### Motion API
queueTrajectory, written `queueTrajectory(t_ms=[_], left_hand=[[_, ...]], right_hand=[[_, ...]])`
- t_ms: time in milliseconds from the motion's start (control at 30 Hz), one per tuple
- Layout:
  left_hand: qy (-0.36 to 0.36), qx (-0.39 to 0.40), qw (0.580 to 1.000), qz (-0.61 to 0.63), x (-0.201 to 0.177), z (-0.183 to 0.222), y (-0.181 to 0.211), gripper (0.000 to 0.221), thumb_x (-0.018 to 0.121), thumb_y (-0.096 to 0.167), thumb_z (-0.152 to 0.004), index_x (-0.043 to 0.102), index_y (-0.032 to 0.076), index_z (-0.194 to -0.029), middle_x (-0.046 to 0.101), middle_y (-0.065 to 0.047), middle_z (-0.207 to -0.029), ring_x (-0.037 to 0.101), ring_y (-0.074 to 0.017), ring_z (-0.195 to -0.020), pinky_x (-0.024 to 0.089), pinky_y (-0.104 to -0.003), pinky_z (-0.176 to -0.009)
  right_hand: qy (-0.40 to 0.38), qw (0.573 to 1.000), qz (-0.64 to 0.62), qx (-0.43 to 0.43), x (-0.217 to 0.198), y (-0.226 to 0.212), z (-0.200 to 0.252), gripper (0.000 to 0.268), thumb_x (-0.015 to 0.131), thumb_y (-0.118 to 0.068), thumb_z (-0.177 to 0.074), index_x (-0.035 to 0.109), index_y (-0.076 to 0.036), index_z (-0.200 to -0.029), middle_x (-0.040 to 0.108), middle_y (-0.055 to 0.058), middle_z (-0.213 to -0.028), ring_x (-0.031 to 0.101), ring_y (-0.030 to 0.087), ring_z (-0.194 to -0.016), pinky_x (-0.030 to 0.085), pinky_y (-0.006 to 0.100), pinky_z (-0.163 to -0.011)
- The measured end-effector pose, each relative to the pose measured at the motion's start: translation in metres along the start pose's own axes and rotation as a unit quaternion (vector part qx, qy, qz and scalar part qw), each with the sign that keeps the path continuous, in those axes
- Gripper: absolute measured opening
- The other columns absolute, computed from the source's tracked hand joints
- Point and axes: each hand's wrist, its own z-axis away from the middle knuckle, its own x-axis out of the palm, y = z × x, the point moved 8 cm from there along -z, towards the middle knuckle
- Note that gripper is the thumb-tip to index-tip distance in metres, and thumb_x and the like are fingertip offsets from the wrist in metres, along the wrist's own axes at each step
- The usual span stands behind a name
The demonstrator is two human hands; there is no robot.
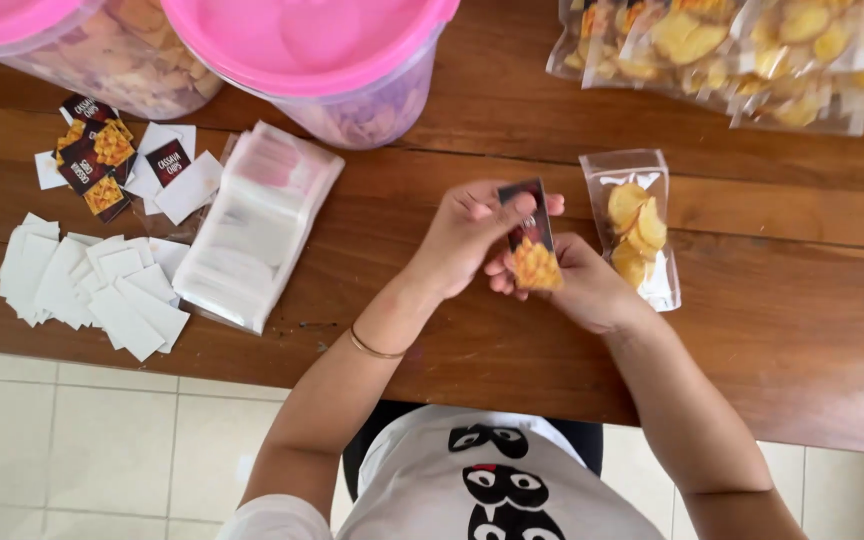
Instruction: Manually applying adhesive labels to small plastic bags containing cassava chips.
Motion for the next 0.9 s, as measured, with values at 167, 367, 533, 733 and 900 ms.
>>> queueTrajectory(t_ms=[167,367,533,733,900], left_hand=[[0.015,0.049,0.983,-0.174,-0.025,-0.009,0.008,0.018,0.088,0.018,-0.083,0.078,0.004,-0.086,0.063,-0.004,-0.062,0.061,-0.0031,-0.054,0.050,-0.015,-0.047],[-0.043,0.025,0.969,-0.244,-0.005,-0.001,0.026,0.018,0.088,0.018,-0.082,0.077,0.003,-0.086,0.065,-0.007,-0.064,0.060,-0.0048,-0.057,0.052,-0.018,-0.052],[-0.038,0.015,0.980,-0.192,0.005,0.002,0.025,0.019,0.087,0.021,-0.084,0.078,0.005,-0.089,0.068,-0.006,-0.068,0.062,-0.0043,-0.061,0.055,-0.018,-0.055],[-0.092,-0.020,0.980,-0.173,0.002,0.004,0.023,0.020,0.091,0.018,-0.078,0.077,0.006,-0.086,0.067,-0.005,-0.066,0.060,-0.0036,-0.061,0.053,-0.017,-0.056],[-0.130,-0.034,0.975,-0.175,0.017,0.012,0.030,0.021,0.092,0.019,-0.076,0.077,0.006,-0.083,0.067,-0.005,-0.064,0.060,-0.0031,-0.059,0.052,-0.016,-0.055]], right_hand=[[0.187,0.952,0.195,-0.142,-0.045,-0.049,0.002,0.010,0.058,0.006,-0.103,0.067,0.008,-0.100,0.072,0.021,-0.098,0.072,0.022,-0.083,0.062,0.029,-0.072],[0.089,0.949,0.240,-0.183,-0.035,-0.052,-0.003,0.006,0.067,0.012,-0.095,0.068,0.018,-0.096,0.065,0.030,-0.081,0.070,0.031,-0.072,0.064,0.040,-0.065],[0.066,0.955,0.208,-0.201,-0.024,-0.050,0.001,0.007,0.066,0.014,-0.093,0.065,0.020,-0.098,0.064,0.032,-0.083,0.070,0.032,-0.072,0.065,0.045,-0.066],[-0.025,0.995,0.028,-0.097,0.000,-0.043,0.008,0.014,0.059,0.011,-0.095,0.067,0.020,-0.099,0.068,0.034,-0.091,0.078,0.039,-0.084,0.070,0.050,-0.075],[-0.052,0.996,0.032,-0.065,-0.003,-0.035,0.009,0.012,0.064,0.013,-0.090,0.067,0.022,-0.096,0.068,0.035,-0.087,0.078,0.041,-0.081,0.069,0.051,-0.071]])
